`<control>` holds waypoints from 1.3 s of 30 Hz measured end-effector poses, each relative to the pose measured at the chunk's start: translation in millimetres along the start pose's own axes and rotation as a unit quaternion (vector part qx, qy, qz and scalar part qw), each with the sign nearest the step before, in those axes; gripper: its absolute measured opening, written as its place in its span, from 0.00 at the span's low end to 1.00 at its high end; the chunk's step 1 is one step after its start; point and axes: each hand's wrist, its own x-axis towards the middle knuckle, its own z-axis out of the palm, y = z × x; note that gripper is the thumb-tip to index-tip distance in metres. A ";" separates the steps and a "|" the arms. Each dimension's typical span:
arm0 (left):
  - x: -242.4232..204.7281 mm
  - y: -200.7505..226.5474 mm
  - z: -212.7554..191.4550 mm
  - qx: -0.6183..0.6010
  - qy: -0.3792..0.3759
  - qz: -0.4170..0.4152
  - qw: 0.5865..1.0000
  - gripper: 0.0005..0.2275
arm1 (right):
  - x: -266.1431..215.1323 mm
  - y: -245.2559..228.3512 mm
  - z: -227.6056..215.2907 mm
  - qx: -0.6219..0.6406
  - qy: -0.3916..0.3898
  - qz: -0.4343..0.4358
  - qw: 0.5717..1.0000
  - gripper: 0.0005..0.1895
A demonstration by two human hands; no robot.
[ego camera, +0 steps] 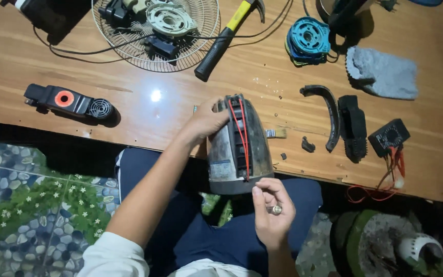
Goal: Securing screws on the base of an electric kettle using a screwdriver as part of a repair process.
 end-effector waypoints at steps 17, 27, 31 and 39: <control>-27.1 -8.0 44.2 0.198 0.218 0.122 0.948 0.34 | 14.1 -25.0 2.9 -0.225 0.026 -0.034 0.973 0.07; -12.1 -19.6 34.7 0.134 0.192 0.199 0.952 0.26 | 17.2 -38.5 16.8 -0.261 0.040 -0.077 0.961 0.06; -9.3 -26.6 36.8 0.132 0.179 0.186 0.957 0.31 | 12.9 -38.8 16.6 -0.262 0.038 -0.081 0.961 0.07; -11.7 -32.0 39.7 0.101 0.211 0.203 0.951 0.29 | 9.7 -33.0 13.2 -0.248 0.026 -0.070 0.966 0.07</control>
